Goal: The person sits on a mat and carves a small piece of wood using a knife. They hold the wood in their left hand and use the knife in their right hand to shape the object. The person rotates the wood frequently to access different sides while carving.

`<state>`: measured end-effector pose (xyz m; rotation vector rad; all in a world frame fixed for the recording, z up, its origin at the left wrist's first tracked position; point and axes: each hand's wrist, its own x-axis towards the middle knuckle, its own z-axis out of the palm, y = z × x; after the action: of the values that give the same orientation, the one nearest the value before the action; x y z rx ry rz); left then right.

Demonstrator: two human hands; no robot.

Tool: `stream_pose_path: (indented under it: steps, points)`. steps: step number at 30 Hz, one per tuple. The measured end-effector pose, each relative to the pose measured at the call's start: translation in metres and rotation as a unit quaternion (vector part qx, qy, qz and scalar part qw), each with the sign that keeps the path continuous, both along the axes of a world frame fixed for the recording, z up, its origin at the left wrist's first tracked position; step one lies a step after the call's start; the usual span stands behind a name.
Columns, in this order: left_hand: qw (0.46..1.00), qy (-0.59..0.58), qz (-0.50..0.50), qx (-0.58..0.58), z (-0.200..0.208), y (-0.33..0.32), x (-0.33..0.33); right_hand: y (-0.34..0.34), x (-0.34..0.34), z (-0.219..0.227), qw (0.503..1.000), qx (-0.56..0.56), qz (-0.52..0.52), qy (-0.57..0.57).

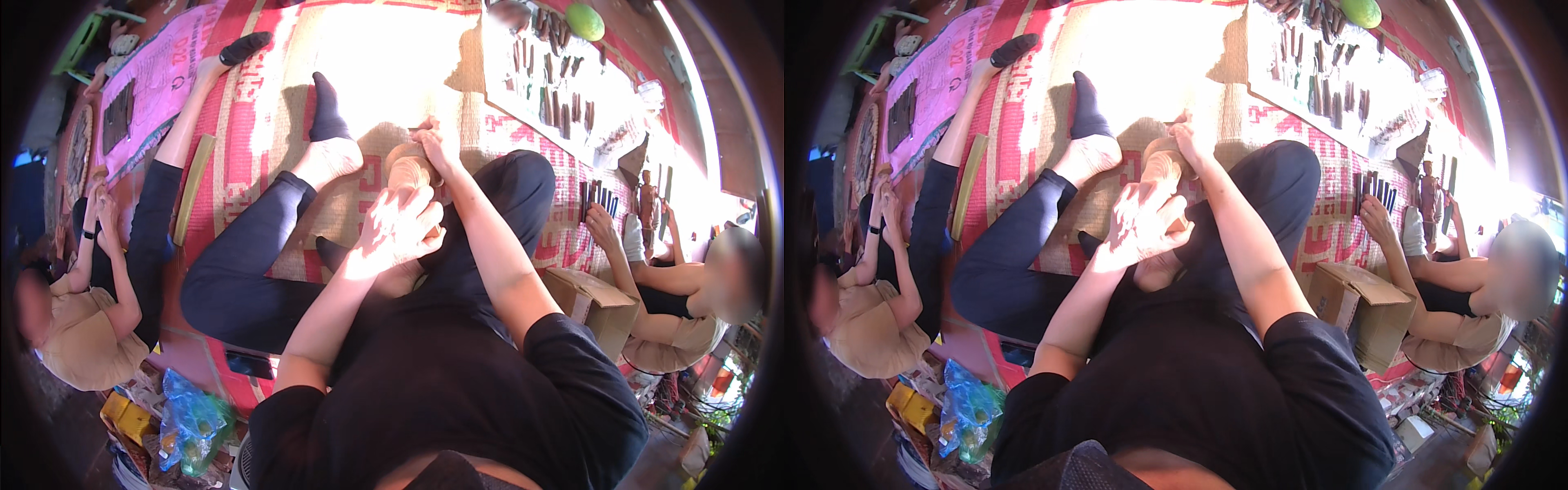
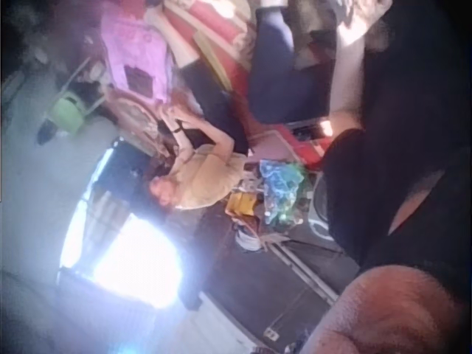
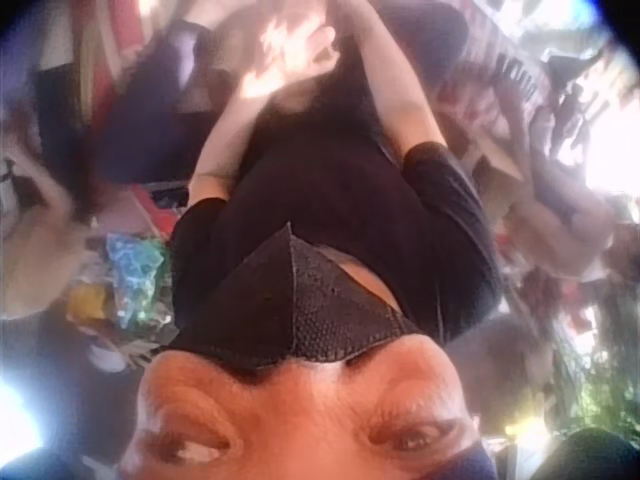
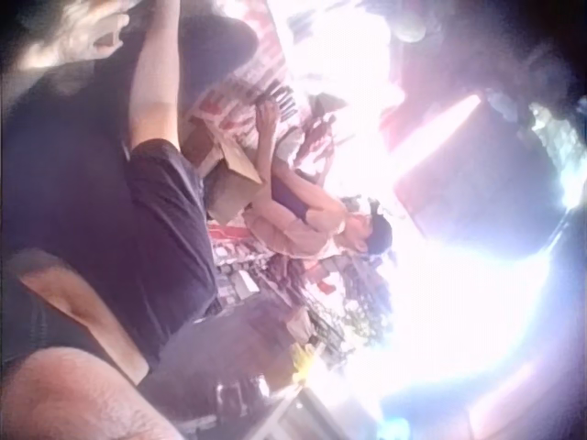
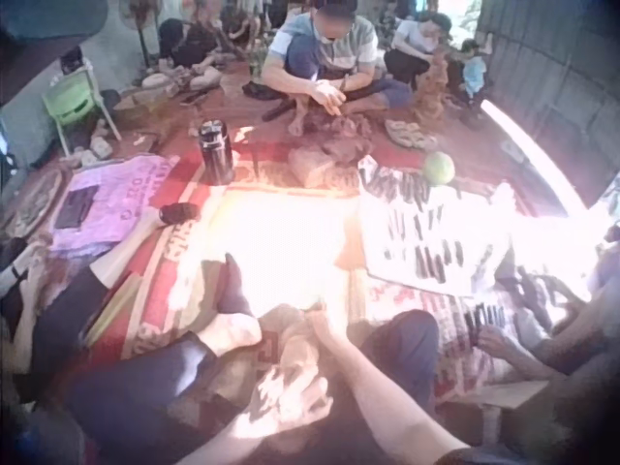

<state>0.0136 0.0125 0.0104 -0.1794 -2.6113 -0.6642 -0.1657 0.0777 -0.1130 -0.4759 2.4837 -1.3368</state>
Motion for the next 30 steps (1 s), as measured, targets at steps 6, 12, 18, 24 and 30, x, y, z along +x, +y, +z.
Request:
stream_pose_path:
  steps: [6, 12, 18, 24, 30]
  points:
    - [0.997, 0.041, 0.044, 0.057, -0.006, -0.004, 0.002, 0.006, 0.026, 0.034, 0.964, -0.162, 0.005, -0.213]
    - [0.997, 0.037, 0.041, 0.06, -0.003, -0.006, -0.002, -0.01, -0.001, 0.002, 0.999, 0.0, 0.031, -0.018]
    - [0.994, 0.057, 0.06, 0.077, -0.008, -0.009, -0.003, 0.012, 0.013, 0.028, 0.962, -0.156, -0.015, -0.224]
    - [0.995, 0.022, 0.072, 0.064, -0.006, -0.009, -0.002, -0.015, 0.008, 0.023, 0.999, 0.009, 0.025, -0.024]
    - [0.995, 0.039, 0.063, 0.064, -0.009, -0.012, 0.005, 0.002, 0.008, 0.034, 0.976, -0.111, 0.017, -0.187]
